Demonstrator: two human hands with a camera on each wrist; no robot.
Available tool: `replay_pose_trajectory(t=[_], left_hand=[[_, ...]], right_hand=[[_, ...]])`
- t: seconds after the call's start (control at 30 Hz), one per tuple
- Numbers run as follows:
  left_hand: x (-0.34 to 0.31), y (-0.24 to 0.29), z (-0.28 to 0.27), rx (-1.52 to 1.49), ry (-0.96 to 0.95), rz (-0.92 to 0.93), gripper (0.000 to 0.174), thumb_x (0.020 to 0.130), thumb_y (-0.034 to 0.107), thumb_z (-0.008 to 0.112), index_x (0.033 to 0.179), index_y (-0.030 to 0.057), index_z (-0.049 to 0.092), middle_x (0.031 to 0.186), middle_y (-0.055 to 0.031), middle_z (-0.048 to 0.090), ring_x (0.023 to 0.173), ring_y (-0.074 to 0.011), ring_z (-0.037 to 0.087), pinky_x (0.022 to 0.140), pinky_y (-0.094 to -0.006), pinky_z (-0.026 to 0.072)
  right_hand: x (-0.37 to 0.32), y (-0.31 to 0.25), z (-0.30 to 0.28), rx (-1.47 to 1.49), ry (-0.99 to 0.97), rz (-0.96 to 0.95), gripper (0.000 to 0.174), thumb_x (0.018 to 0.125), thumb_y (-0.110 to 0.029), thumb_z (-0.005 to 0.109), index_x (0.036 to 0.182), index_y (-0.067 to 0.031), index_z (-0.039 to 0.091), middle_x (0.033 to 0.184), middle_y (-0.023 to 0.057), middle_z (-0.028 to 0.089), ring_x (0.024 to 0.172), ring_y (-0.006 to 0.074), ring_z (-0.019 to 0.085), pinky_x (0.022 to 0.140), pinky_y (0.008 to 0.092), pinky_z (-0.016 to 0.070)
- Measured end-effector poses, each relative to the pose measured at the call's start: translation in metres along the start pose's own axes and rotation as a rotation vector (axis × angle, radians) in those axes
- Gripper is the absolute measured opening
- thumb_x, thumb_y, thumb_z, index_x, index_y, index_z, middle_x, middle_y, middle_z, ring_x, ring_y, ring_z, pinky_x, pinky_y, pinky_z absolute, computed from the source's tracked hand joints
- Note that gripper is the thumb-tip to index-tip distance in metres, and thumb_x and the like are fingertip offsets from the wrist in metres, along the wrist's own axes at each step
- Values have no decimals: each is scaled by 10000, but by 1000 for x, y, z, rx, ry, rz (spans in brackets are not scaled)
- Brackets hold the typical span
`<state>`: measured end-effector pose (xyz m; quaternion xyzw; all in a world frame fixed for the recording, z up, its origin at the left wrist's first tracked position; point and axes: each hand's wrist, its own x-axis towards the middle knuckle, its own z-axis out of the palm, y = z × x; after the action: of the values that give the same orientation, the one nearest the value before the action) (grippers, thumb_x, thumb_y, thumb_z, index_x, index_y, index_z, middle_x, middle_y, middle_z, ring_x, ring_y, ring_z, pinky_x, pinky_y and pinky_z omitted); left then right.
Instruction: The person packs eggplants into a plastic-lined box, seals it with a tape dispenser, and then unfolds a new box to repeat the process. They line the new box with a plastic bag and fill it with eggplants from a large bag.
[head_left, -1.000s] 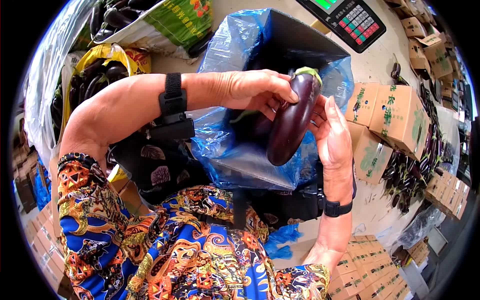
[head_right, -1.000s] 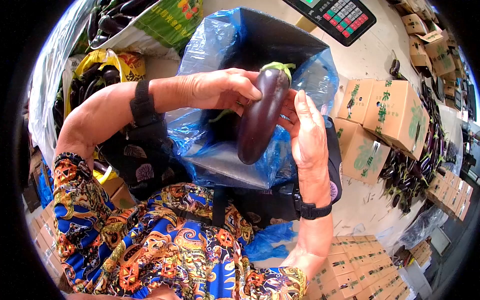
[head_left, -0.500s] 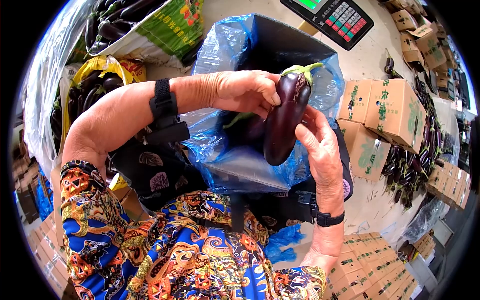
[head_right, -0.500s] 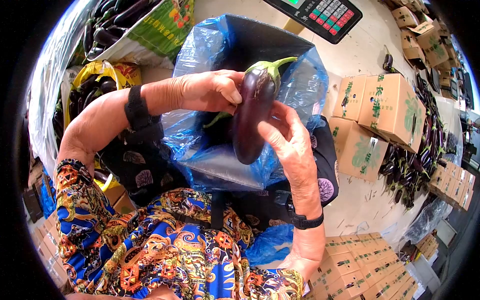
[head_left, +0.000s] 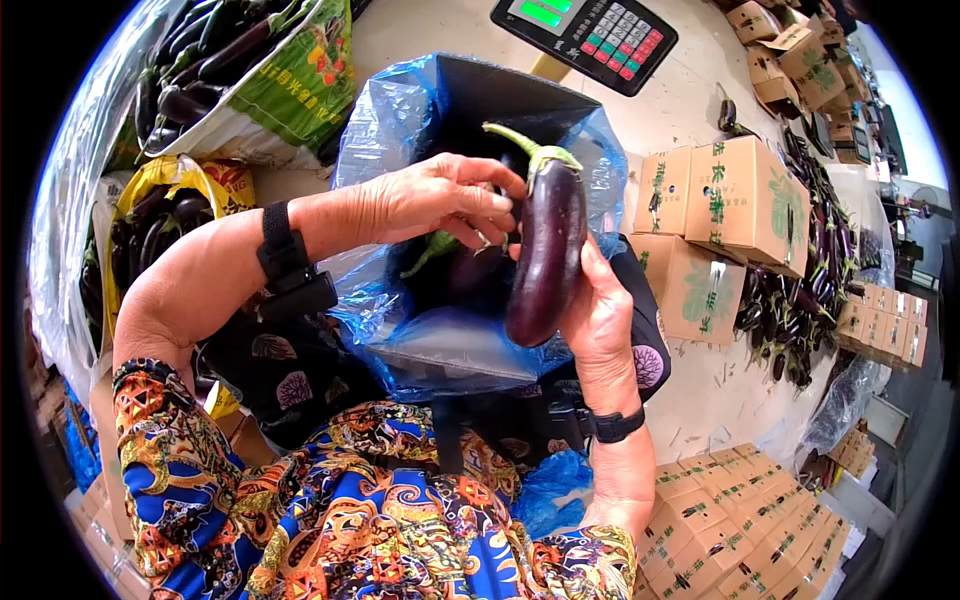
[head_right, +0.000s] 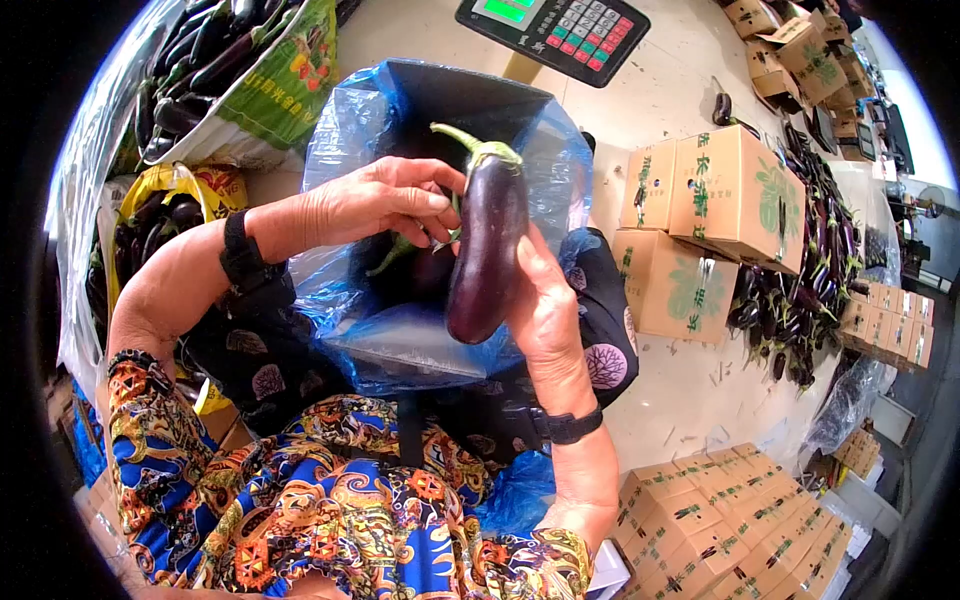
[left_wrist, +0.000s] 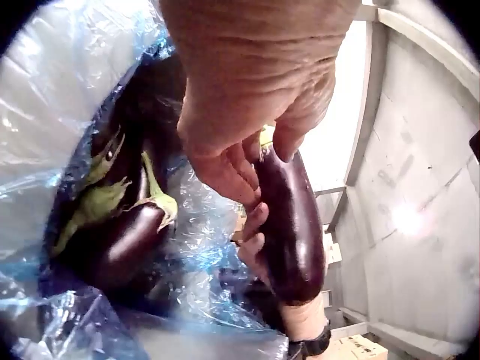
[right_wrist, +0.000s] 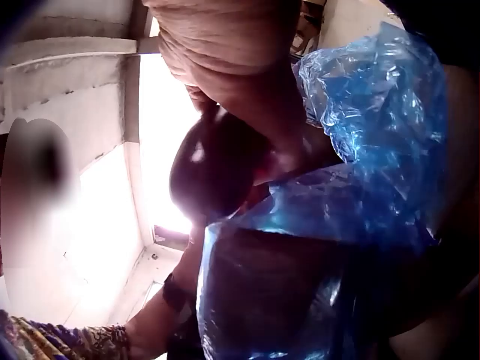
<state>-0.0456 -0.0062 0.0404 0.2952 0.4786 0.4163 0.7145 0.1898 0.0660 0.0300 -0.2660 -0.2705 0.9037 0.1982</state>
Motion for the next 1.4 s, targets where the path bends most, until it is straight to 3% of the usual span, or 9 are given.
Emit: replay_pose_trajectory(t=[0.2, 0.37, 0.5, 0.6, 0.67, 0.8, 1.0, 1.2, 1.4], left_hand=[[11, -21, -2, 232, -54, -36, 373, 930, 248, 624, 1220, 13, 611, 936, -30, 662, 817, -106, 615, 712, -259, 522], [21, -55, -18, 1001, 42, 229, 375, 787, 126, 693, 1137, 4, 632, 1018, -206, 637, 963, -381, 627, 858, -449, 518], [12, -48, -9, 1217, 67, 151, 571, 787, 247, 754, 1293, 69, 557, 1078, -212, 588, 959, -406, 615, 855, -460, 521], [15, -53, -7, 1247, 103, 140, 638, 800, 294, 752, 1354, 86, 514, 1052, -214, 596, 959, -405, 620, 859, -465, 516], [19, -57, -7, 1268, 53, 179, 662, 807, 287, 751, 1384, 93, 492, 1019, -212, 597, 941, -408, 618, 836, -478, 507], [23, -70, -15, 1390, 44, 190, 723, 823, 393, 744, 1422, 118, 446, 1034, -228, 631, 946, -419, 627, 797, -507, 504], [36, -65, 4, 1256, 144, 81, 567, 764, 313, 767, 1235, 85, 550, 883, -211, 678, 852, -419, 667, 745, -509, 536], [47, -24, -9, 1115, 255, 243, 571, 797, 477, 729, 1144, 26, 673, 924, -246, 706, 841, -377, 705, 769, -432, 571], [76, -62, 0, 1155, 348, 10, 547, 807, 513, 708, 1039, 18, 696, 926, -266, 695, 921, -447, 673, 832, -506, 538]], right_hand=[[-11, 3, -3, -151, -24, -17, 660, 928, -353, 647, 1448, -25, 408, 1320, 168, 582, 1119, 283, 634, 974, 385, 515], [-27, -8, -17, -134, 85, -32, 597, 922, -329, 681, 1388, -24, 467, 1120, 114, 647, 950, 184, 653, 851, 302, 523], [-50, -97, -41, -133, 127, -418, 702, 936, -471, 627, 1366, 60, 465, 1188, 158, 610, 1041, 212, 626, 842, 334, 560], [-63, -226, -95, 94, 237, -1035, 894, 904, -509, 659, 1465, 63, 262, 1372, 309, 441, 1243, 439, 510, 1022, 483, 515], [-74, -266, -104, 175, 521, -884, 963, 940, -553, 588, 1498, 60, 98, 1583, 261, 80, 1380, 400, 349, 1098, 474, 448], [-50, -174, -75, -460, 391, -499, 409, 990, -222, 605, 1309, 22, 528, 1139, 147, 681, 991, 222, 680, 818, 319, 541], [-6, -43, -1, -874, 141, -72, 349, 996, -208, 600, 1279, -4, 612, 1121, 107, 696, 929, 149, 679, 768, 262, 526], [8, -54, -15, -992, 160, -62, 346, 982, -209, 616, 1259, -1, 619, 1121, 95, 698, 933, 144, 672, 776, 267, 524], [36, -24, -12, -1399, 42, -221, 301, 925, -157, 668, 1186, -8, 650, 1075, 140, 712, 916, 213, 695, 841, 317, 535]])
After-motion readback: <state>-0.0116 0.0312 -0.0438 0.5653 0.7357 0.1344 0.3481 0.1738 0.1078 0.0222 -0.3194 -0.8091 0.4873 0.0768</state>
